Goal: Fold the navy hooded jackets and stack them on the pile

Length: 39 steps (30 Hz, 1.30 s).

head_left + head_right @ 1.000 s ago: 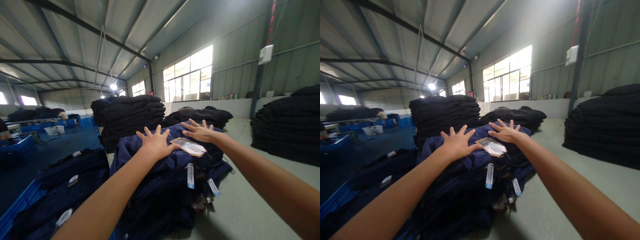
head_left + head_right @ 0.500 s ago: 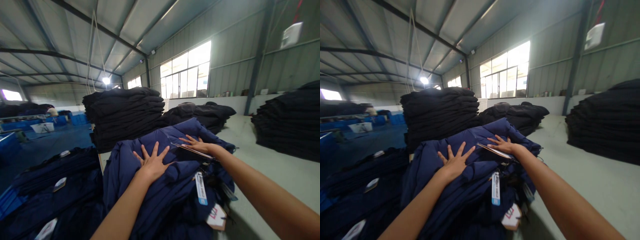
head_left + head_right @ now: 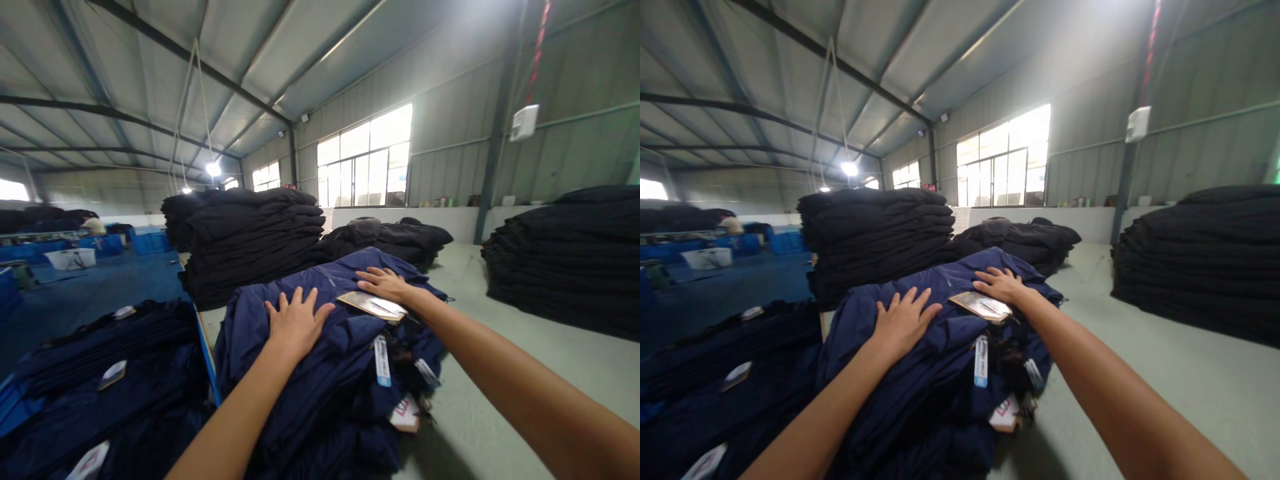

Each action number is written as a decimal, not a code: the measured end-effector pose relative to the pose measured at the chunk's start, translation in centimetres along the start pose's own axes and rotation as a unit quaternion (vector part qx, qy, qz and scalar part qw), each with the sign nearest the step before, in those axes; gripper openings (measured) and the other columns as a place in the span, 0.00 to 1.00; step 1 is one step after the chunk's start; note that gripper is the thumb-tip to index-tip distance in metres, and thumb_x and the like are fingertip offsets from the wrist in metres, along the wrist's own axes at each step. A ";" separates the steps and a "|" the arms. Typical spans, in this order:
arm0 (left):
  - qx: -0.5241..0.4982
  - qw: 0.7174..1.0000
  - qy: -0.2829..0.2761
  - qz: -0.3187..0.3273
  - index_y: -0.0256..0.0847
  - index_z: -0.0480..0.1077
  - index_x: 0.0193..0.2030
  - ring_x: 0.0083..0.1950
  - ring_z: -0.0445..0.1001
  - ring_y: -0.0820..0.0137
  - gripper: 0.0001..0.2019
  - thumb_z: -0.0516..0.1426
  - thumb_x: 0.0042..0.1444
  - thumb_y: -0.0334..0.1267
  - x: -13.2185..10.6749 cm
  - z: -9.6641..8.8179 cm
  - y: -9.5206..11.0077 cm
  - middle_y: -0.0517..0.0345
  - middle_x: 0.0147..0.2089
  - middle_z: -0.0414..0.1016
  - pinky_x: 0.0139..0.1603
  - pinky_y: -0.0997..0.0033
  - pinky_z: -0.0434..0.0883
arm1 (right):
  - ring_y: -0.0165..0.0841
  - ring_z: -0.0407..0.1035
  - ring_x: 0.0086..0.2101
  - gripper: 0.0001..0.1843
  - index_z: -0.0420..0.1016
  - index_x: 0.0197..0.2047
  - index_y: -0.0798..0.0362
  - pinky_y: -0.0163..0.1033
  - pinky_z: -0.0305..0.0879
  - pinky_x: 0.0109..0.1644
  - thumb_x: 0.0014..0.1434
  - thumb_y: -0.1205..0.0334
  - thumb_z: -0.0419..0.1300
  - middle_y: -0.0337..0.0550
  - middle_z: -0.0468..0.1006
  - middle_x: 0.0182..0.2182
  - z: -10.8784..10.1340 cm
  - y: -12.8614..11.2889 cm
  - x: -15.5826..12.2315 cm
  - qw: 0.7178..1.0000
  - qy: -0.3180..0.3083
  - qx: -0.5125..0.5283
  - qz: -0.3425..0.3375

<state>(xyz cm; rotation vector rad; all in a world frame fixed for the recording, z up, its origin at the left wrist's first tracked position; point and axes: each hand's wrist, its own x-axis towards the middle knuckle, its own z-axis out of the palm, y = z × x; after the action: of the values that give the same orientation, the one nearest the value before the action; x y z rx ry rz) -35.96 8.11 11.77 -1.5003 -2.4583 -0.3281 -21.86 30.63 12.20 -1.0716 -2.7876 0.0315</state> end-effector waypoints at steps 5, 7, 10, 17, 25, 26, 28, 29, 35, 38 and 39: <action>0.033 0.993 0.028 -0.108 0.50 0.56 0.64 0.65 0.37 0.32 0.39 0.34 0.53 0.68 -1.5 -0.1 -1.4 0.43 0.68 0.48 0.51 0.22 0.37 | 0.62 0.34 0.62 0.43 0.49 0.65 0.38 0.77 0.30 0.54 0.51 0.28 0.33 0.45 0.43 0.67 0.3 0.3 -0.3 0.994 0.017 0.040 0.096; 0.006 0.992 0.003 -0.124 0.52 0.52 0.65 0.65 0.37 0.30 0.40 0.34 0.51 0.69 -1.8 0.9 -1.8 0.44 0.69 0.45 0.50 0.21 0.41 | 0.63 0.39 0.61 0.42 0.50 0.65 0.38 0.78 0.36 0.52 0.52 0.29 0.32 0.46 0.44 0.66 0.7 0.4 -0.6 0.992 -0.001 0.066 0.107; -0.003 0.992 0.005 -0.124 0.52 0.52 0.65 0.65 0.35 0.31 0.37 0.35 0.53 0.67 -2.3 1.6 -1.9 0.46 0.69 0.43 0.51 0.22 0.41 | 0.58 0.44 0.61 0.40 0.52 0.64 0.43 0.73 0.41 0.56 0.55 0.32 0.33 0.46 0.47 0.66 0.4 0.6 -1.4 0.991 -0.006 0.098 0.094; -0.111 0.992 0.025 0.058 0.54 0.56 0.63 0.68 0.43 0.49 0.25 0.35 0.63 0.51 -4.9 -1.4 1.4 0.61 0.68 0.48 0.62 0.37 0.43 | 0.41 0.58 0.58 0.37 0.62 0.61 0.49 0.45 0.51 0.62 0.58 0.36 0.37 0.39 0.63 0.59 -2.6 -0.8 -7.2 0.973 0.038 0.222 -0.051; -0.173 0.976 -0.062 0.120 0.63 0.58 0.60 0.66 0.47 0.44 0.21 0.39 0.63 0.48 -5.9 0.8 2.8 0.68 0.66 0.53 0.55 0.25 0.44 | 0.44 0.57 0.58 0.31 0.60 0.61 0.43 0.55 0.50 0.61 0.60 0.41 0.40 0.39 0.64 0.59 0.2 -2.4 -9.3 0.983 0.015 0.132 -0.130; -0.171 0.976 -0.058 0.123 0.62 0.58 0.60 0.66 0.47 0.44 0.20 0.40 0.63 0.48 -5.9 0.9 2.7 0.67 0.66 0.54 0.55 0.25 0.45 | 0.44 0.57 0.58 0.31 0.60 0.61 0.42 0.55 0.50 0.60 0.60 0.40 0.39 0.39 0.64 0.59 0.5 -2.3 -9.2 0.982 0.016 0.134 -0.129; -0.167 0.977 -0.041 0.126 0.60 0.59 0.60 0.65 0.49 0.44 0.20 0.41 0.62 0.47 -6.0 0.6 2.8 0.64 0.66 0.55 0.54 0.24 0.46 | 0.42 0.56 0.59 0.31 0.59 0.62 0.42 0.53 0.50 0.61 0.60 0.40 0.39 0.38 0.63 0.60 0.4 -2.0 -9.2 0.981 0.013 0.144 -0.132; -0.164 0.978 -0.027 0.125 0.58 0.61 0.59 0.65 0.51 0.45 0.20 0.42 0.62 0.46 -6.1 0.3 2.9 0.62 0.65 0.57 0.55 0.26 0.48 | 0.41 0.54 0.59 0.32 0.58 0.62 0.42 0.52 0.49 0.62 0.60 0.40 0.38 0.38 0.62 0.60 0.2 -1.9 -9.4 0.980 0.012 0.149 -0.131; -0.198 0.966 0.093 0.141 0.38 0.68 0.54 0.61 0.62 0.58 0.20 0.44 0.58 0.30 -8.1 -1.6 6.7 0.51 0.58 0.68 0.61 0.50 0.58 | 0.38 0.42 0.63 0.35 0.55 0.64 0.47 0.51 0.40 0.65 0.61 0.39 0.34 0.41 0.53 0.64 -2.0 -1.3 -13.4 0.986 0.040 0.129 -0.097; -0.239 0.931 0.114 0.252 0.38 0.69 0.52 0.61 0.61 0.57 0.19 0.46 0.56 0.30 -10.0 -2.0 10.0 0.51 0.57 0.68 0.63 0.47 0.54 | 0.39 0.40 0.64 0.35 0.54 0.64 0.45 0.54 0.40 0.65 0.60 0.39 0.34 0.41 0.52 0.64 -2.8 -0.2 -17.8 0.994 0.024 0.095 -0.054; -0.255 0.914 0.108 0.296 0.39 0.69 0.52 0.61 0.61 0.57 0.18 0.47 0.56 0.32 -10.7 -2.1 11.2 0.51 0.57 0.69 0.63 0.46 0.54 | 0.40 0.40 0.64 0.34 0.54 0.64 0.45 0.55 0.39 0.65 0.60 0.39 0.34 0.40 0.51 0.65 -2.9 0.5 -19.7 0.996 0.016 0.080 -0.029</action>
<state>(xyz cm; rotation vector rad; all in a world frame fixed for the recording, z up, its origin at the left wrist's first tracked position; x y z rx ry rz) -21.05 3.53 11.02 -2.1754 -1.6966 -0.9934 -6.70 17.75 12.39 -0.9445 -2.7321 0.2259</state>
